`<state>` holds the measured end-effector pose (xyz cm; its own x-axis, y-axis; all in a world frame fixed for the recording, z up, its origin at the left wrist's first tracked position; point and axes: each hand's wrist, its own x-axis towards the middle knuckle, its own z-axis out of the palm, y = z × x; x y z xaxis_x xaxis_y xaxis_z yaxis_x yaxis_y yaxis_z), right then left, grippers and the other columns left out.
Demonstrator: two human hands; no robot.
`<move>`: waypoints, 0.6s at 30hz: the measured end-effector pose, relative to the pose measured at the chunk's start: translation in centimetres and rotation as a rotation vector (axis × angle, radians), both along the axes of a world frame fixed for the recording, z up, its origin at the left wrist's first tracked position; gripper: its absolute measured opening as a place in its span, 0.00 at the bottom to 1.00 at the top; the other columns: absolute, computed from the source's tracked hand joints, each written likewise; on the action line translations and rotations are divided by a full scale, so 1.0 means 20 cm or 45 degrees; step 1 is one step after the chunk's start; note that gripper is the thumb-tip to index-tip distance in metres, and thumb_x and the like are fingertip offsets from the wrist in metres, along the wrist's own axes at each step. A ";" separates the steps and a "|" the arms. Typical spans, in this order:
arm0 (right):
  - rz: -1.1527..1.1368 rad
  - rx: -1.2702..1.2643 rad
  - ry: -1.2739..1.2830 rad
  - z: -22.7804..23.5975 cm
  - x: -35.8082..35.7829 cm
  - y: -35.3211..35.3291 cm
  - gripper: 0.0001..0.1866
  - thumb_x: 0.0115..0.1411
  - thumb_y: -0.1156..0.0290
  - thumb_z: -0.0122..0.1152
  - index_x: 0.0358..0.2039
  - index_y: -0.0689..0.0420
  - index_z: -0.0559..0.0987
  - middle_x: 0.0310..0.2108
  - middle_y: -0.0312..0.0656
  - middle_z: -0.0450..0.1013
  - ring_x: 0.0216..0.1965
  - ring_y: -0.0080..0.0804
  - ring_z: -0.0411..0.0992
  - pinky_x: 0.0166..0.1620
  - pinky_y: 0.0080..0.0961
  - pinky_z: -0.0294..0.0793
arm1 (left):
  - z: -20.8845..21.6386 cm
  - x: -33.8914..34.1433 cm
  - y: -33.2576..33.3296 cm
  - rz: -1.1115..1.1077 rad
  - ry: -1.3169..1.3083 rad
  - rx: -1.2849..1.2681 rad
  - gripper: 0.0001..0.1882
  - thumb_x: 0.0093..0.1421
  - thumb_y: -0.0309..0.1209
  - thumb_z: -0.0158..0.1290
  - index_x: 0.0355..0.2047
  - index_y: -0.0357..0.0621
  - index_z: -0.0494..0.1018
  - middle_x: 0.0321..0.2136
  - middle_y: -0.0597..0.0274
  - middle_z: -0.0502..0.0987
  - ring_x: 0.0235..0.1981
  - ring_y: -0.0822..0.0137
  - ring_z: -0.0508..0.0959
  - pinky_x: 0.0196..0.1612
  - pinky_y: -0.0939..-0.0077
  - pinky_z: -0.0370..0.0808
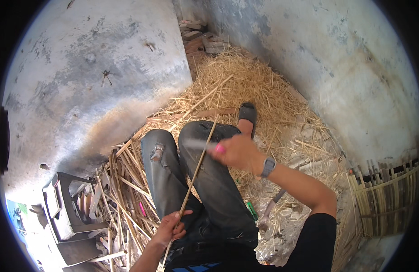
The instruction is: The person thins bamboo strips by hand using a small knife, repeatedly scraping along the length of the strips while sitting on a straw-covered floor.
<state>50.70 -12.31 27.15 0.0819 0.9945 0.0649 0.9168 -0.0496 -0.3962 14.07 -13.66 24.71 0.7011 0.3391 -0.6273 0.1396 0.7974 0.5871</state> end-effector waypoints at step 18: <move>-0.385 0.109 0.210 -0.03 0.29 0.14 0.34 0.69 0.41 0.48 0.18 0.55 0.80 0.12 0.50 0.72 0.18 0.51 0.76 0.25 0.47 0.75 | -0.01 -0.03 0.04 -0.014 -0.086 -0.251 0.31 0.75 0.47 0.43 0.64 0.31 0.64 0.13 0.74 0.51 0.12 0.79 0.51 0.16 0.82 0.52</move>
<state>56.45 -9.43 26.46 0.3878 0.9154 0.1080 0.7891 -0.2692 -0.5521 13.38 -12.76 24.51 0.7466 0.2066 -0.6324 0.1144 0.8965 0.4279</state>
